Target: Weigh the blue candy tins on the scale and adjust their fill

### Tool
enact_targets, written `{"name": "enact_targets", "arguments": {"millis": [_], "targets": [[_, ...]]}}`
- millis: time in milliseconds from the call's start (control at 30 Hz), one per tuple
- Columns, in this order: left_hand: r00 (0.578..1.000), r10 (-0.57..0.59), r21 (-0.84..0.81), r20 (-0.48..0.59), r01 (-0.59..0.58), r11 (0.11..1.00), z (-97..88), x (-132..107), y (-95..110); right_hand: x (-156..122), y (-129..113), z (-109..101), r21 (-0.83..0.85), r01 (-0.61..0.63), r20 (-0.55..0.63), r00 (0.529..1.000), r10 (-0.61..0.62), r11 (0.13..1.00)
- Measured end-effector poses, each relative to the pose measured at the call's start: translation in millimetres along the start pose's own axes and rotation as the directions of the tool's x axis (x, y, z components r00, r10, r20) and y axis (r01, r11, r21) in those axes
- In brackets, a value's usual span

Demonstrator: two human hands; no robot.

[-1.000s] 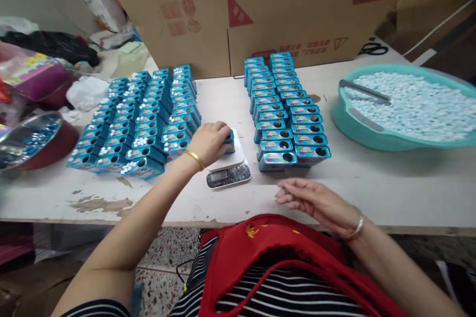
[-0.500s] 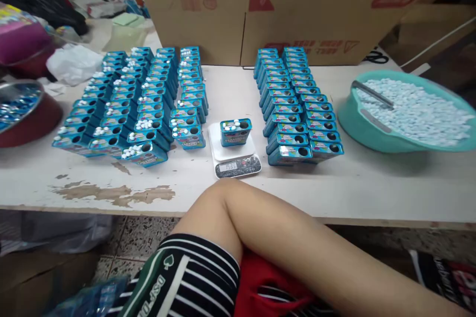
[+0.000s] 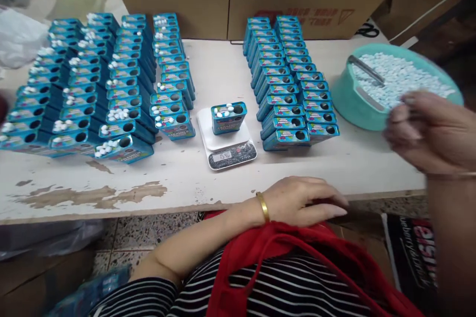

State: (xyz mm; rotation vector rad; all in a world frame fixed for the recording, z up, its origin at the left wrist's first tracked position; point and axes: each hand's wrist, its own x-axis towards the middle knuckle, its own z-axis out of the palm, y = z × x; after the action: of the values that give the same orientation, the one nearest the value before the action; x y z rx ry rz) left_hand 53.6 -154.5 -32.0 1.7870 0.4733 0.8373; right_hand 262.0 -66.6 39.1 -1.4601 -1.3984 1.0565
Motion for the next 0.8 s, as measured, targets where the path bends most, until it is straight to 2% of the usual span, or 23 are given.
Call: {"name": "enact_targets", "arguments": {"millis": [67, 100, 167, 233, 300, 367, 400, 467, 533, 600, 700, 767, 800], "targets": [[0.999, -0.037, 0.022, -0.011, 0.038, 0.999, -0.8, -2.8, -12.4, 11.9, -10.5, 42.8, 0.120, -0.066, 0.103, 0.993, 0.054, 0.991], [0.998, -0.058, 0.033, -0.017, 0.058, 0.998, -1.4, -2.7, -17.3, 16.9, -15.4, 63.5, 0.123, -0.068, 0.174, 0.984, 0.046, 0.990], [0.996, -0.091, 0.070, -0.024, 0.092, 0.993, -4.0, -1.3, -24.6, 25.4, -22.5, 96.8, 0.058, -0.015, 0.300, 0.954, -0.003, 0.998], [0.994, -0.105, 0.141, -0.038, 0.109, 0.984, -9.0, -1.7, -29.6, 33.7, -24.9, 116.4, 0.001, 0.038, 0.390, 0.920, -0.035, 0.999], [0.990, -0.096, 0.235, -0.101, 0.118, 0.965, -15.9, -7.2, -32.2, 43.0, -23.1, 125.3, -0.022, 0.095, 0.439, 0.895, -0.076, 0.995], [0.972, -0.072, 0.317, -0.222, 0.141, 0.938, -23.9, -18.6, -31.8, 52.4, -19.6, 129.9, -0.046, 0.177, 0.466, 0.874, -0.135, 0.983], [0.951, -0.062, 0.344, -0.301, 0.169, 0.924, -28.2, -25.9, -30.4, 56.4, -18.3, 132.3, -0.065, 0.230, 0.479, 0.861, -0.172, 0.971], [0.884, -0.054, 0.369, -0.464, 0.249, 0.895, -36.8, -41.5, -25.5, 62.3, -17.8, 139.0, -0.111, 0.344, 0.522, 0.819, -0.239, 0.933], [0.815, -0.058, 0.375, -0.577, 0.327, 0.867, -45.1, -54.9, -19.5, 64.8, -20.1, 148.1, -0.149, 0.443, 0.573, 0.768, -0.288, 0.884], [0.775, -0.066, 0.380, -0.628, 0.380, 0.844, -52.1, -64.0, -14.1, 65.2, -23.2, 158.2, -0.179, 0.504, 0.614, 0.729, -0.304, 0.845], [0.758, -0.059, 0.405, -0.650, 0.411, 0.816, -58.7, -70.6, -9.0, 66.3, -24.2, 171.0, -0.207, 0.518, 0.666, 0.696, -0.269, 0.830], [0.743, -0.006, 0.448, -0.670, 0.411, 0.794, -62.2, -73.7, -7.5, 68.4, -22.3, 175.5, -0.201, 0.507, 0.680, 0.688, -0.253, 0.838], [0.716, 0.045, 0.482, -0.697, 0.421, 0.769, -64.6, -75.5, -7.3, 69.5, -21.2, 176.1, -0.189, 0.499, 0.676, 0.691, -0.256, 0.846]]}}
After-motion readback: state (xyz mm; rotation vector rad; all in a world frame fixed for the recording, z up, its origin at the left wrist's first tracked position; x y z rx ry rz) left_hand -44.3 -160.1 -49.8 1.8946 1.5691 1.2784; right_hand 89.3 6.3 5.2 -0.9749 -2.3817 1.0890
